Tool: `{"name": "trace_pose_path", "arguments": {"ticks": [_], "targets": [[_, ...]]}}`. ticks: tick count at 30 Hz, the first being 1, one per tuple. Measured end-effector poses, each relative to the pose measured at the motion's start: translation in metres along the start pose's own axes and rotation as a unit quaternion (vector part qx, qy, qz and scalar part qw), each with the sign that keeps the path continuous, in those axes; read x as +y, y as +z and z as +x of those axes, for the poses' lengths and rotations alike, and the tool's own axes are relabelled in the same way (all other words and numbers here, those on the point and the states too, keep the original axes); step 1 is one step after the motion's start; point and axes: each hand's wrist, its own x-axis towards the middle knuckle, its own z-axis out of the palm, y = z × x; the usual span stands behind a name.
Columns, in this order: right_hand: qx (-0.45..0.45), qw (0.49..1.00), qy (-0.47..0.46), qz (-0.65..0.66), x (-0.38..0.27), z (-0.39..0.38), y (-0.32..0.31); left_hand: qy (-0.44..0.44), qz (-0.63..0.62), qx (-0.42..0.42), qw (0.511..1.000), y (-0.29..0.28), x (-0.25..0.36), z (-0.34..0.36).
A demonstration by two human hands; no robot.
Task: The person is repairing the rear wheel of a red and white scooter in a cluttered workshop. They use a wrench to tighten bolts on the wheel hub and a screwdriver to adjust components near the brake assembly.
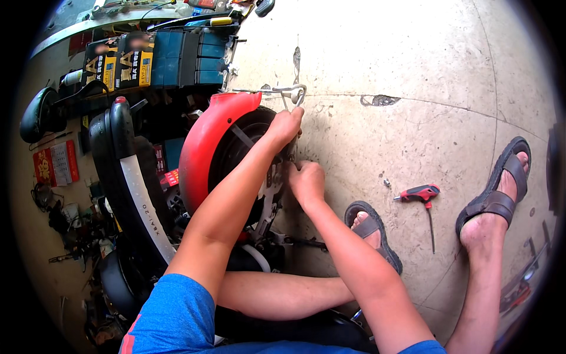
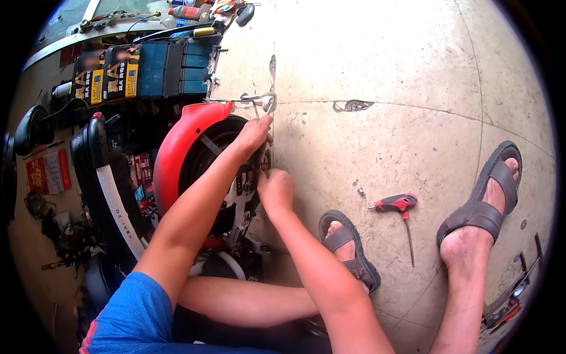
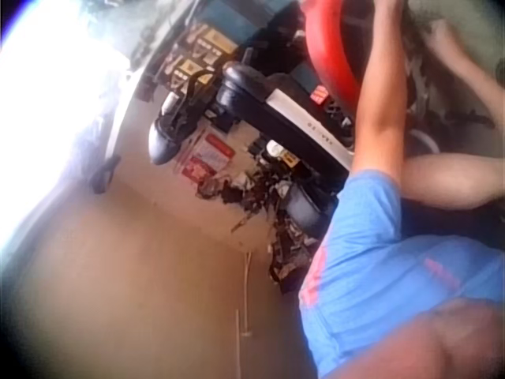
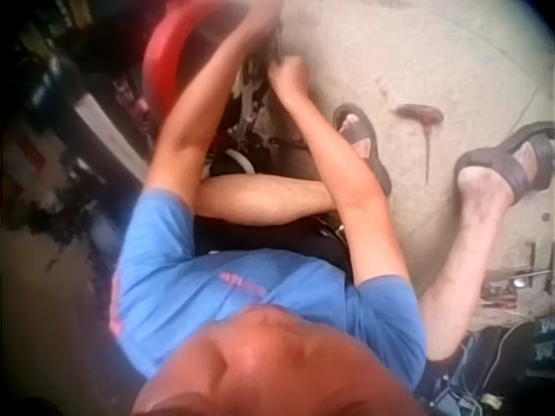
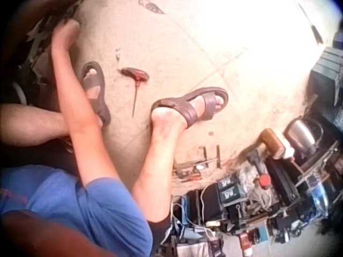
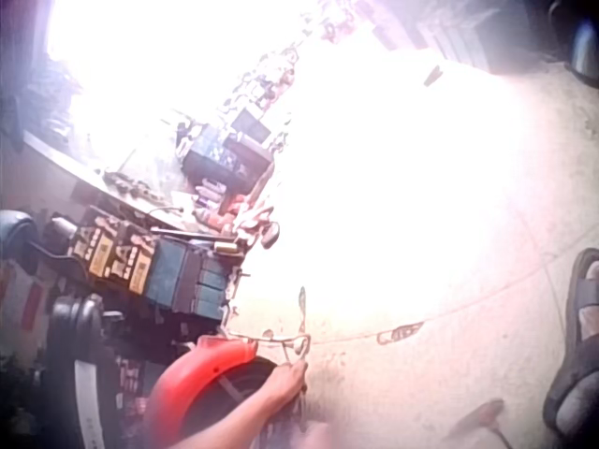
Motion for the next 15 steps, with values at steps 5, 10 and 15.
{"name": "trace_pose_path", "arguments": {"ticks": [5,10,15], "targets": [[-0.041,0.992,-0.087,-0.088,0.009,0.006,0.000,0.012,0.002,0.006,1.000,0.000,-0.005,0.002],[-0.074,0.978,-0.170,-0.091,0.021,0.015,-0.001,0.007,-0.007,0.012,1.000,0.001,-0.003,0.001],[-0.069,0.978,-0.170,-0.100,0.023,0.015,0.002,0.002,-0.016,0.014,1.000,0.001,-0.004,0.001]]}}
